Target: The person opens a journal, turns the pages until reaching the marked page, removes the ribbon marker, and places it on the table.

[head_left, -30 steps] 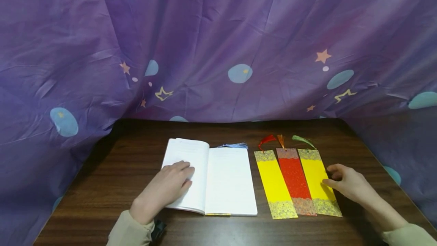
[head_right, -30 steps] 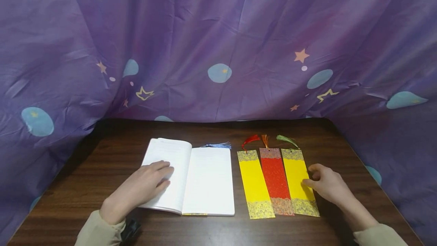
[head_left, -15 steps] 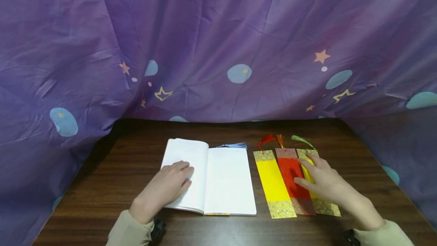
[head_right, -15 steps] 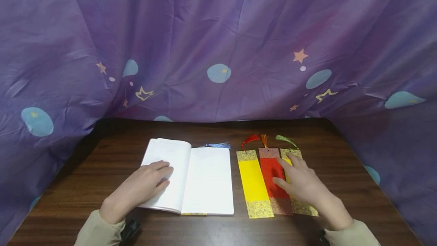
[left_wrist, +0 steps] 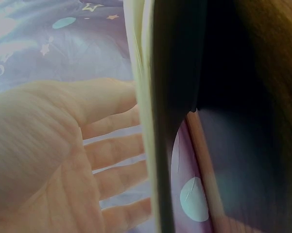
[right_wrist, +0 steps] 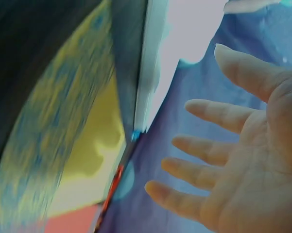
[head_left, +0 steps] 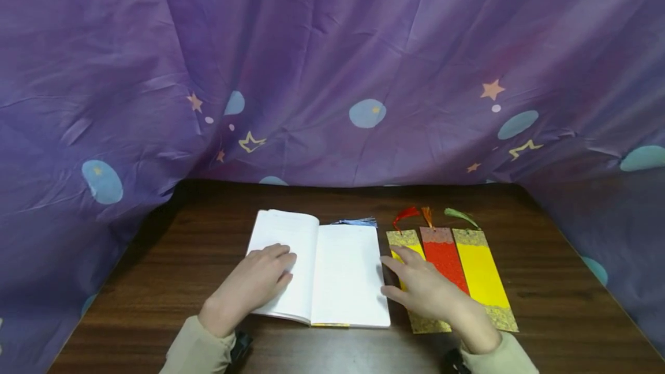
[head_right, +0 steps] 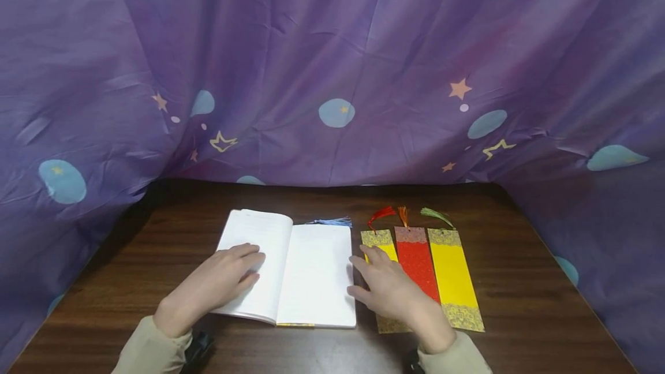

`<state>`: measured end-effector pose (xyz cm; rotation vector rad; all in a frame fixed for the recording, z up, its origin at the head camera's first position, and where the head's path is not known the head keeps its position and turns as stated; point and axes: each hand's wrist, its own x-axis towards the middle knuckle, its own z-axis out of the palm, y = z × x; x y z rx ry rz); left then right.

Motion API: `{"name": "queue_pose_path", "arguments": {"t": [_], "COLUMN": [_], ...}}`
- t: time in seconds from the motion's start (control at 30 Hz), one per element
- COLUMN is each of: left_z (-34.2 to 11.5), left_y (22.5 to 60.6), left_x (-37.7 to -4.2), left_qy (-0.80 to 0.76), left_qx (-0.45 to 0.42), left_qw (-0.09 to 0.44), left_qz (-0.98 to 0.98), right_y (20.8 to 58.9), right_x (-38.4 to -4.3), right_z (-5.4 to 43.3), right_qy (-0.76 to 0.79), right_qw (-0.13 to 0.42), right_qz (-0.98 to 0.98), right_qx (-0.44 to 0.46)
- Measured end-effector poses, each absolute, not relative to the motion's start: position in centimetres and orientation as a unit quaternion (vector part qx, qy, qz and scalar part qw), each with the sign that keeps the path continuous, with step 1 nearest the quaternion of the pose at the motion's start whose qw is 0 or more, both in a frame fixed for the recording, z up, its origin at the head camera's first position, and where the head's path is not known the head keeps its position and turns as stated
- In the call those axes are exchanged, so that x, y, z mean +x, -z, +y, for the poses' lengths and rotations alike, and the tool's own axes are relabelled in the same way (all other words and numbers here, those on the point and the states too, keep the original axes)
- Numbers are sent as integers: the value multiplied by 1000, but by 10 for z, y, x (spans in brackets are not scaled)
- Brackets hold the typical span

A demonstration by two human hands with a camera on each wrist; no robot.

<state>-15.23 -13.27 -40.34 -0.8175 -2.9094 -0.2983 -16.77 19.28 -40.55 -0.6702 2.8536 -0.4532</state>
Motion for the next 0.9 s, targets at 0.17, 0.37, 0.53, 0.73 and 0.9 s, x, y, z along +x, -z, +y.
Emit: {"name": "queue_pose_path", "arguments": {"t": [0.17,0.37,0.53,0.73,0.9], "left_z": [-132,-131,-132,-131,-131], "left_y": [403,403,404,405,405], "left_x": [-153,-153,-153,-153,-153], "left_qy": [96,92,93,97,98], "left_qx": [-268,-268,-264,-262,-265], "left_qw": [51,51,49,46,48], "left_qz": [-957,-958,-959,-959,-958], "right_y": [410,415,418,421,421], "right_x": [-163,-161,-162,-163,-159], "right_z": [174,158,146,138,137], "right_qy": [156,145,142,104,93], "right_qw": [78,92,127,161,175], "right_qz": [952,948,944,942,944], "right_qx": [-251,-268,-270,-275,-264]}}
